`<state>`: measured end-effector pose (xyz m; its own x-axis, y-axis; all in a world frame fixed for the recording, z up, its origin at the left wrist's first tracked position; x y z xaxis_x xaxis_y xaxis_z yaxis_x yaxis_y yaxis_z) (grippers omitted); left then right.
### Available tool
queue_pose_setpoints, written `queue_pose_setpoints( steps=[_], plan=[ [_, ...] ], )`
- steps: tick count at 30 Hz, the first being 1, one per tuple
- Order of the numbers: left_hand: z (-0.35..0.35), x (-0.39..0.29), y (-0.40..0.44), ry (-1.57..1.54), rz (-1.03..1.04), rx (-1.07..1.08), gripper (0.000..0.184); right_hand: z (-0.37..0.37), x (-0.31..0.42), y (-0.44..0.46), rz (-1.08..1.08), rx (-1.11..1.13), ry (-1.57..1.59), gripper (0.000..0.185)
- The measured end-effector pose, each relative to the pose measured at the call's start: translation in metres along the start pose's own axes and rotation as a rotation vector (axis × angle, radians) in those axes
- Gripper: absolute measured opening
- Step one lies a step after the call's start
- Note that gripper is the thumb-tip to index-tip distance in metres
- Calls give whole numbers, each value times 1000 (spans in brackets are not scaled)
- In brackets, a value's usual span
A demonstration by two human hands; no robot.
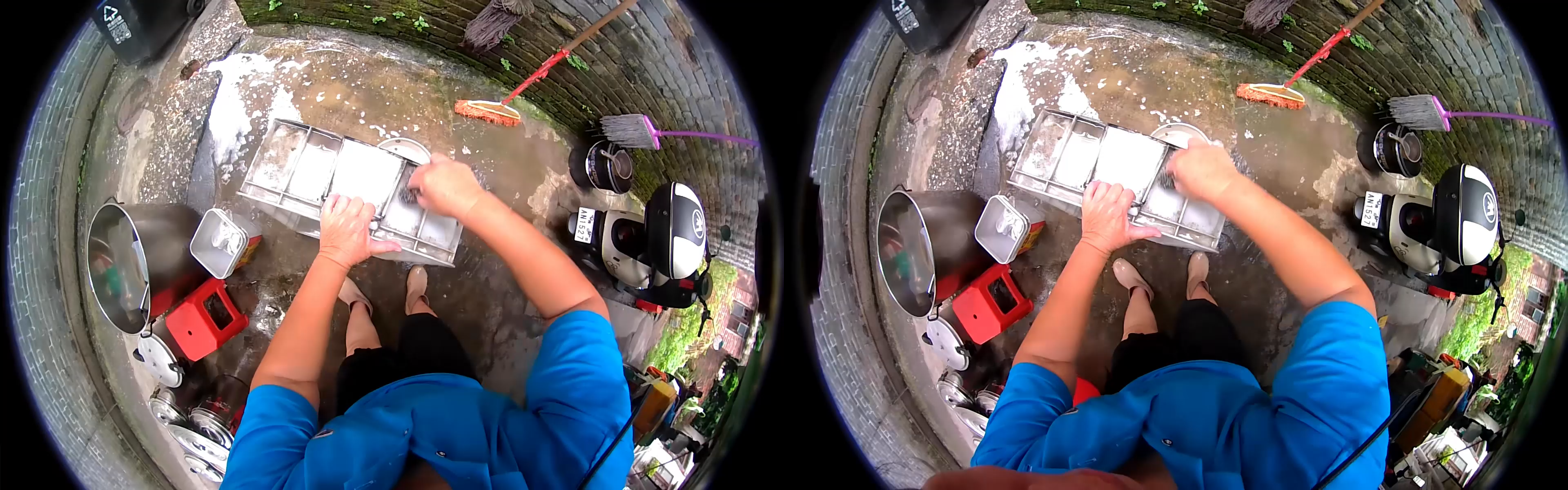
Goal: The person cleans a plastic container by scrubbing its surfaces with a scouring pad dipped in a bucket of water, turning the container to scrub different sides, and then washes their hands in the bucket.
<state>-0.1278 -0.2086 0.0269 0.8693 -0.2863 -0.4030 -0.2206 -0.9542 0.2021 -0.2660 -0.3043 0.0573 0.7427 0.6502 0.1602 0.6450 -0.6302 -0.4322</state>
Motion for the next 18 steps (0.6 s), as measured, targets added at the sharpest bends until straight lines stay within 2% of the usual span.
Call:
queue_pose_setpoints(
  steps=[1, 3, 6, 7, 9, 10, 13, 14, 17, 18],
  plan=[
    [0, -1, 4, -1, 0, -8, 74, 25, 5, -2, -94, -62, -106, 20],
    [-1, -3, 6, 2, -6, -13, 74, 24, -10, 7, 11, -380, 26, 20],
    [-1, -1, 12, 24, 20, -25, 73, 35, 0, 6, 104, -437, 51, 21],
    [1, -1, 11, 22, 22, -22, 73, 37, 5, -5, 107, -435, 52, 21],
    [6, 6, 11, 3, 10, 56, 80, 40, 33, -19, -255, -352, 109, 12],
    [3, 4, 11, 2, 31, -12, 80, 38, 32, -17, -264, -314, 114, 13],
    [3, -2, 14, 15, -14, 28, 73, 22, -13, 12, -85, -333, -1, 5],
    [6, -2, 15, 23, -20, 35, 79, 19, -21, 19, -61, -297, -1, 10],
    [2, -1, 20, 49, 23, 21, 78, 24, -10, 17, -9, -257, -93, 13],
    [1, 0, 22, 52, 33, 12, 78, 27, -7, 13, 25, -141, -83, 17]
  ],
)
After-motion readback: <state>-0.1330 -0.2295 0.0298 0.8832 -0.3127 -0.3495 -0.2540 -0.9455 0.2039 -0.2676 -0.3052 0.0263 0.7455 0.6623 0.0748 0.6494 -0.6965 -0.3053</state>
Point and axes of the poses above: each hand's wrist, its own y-axis towards the middle knuckle, its own z-axis out of the palm, x = y × z, the point moved 6 cm from there along y, towards the middle knuckle, and after that the axes turned 1 degree about -z, right-handed, at the moved point
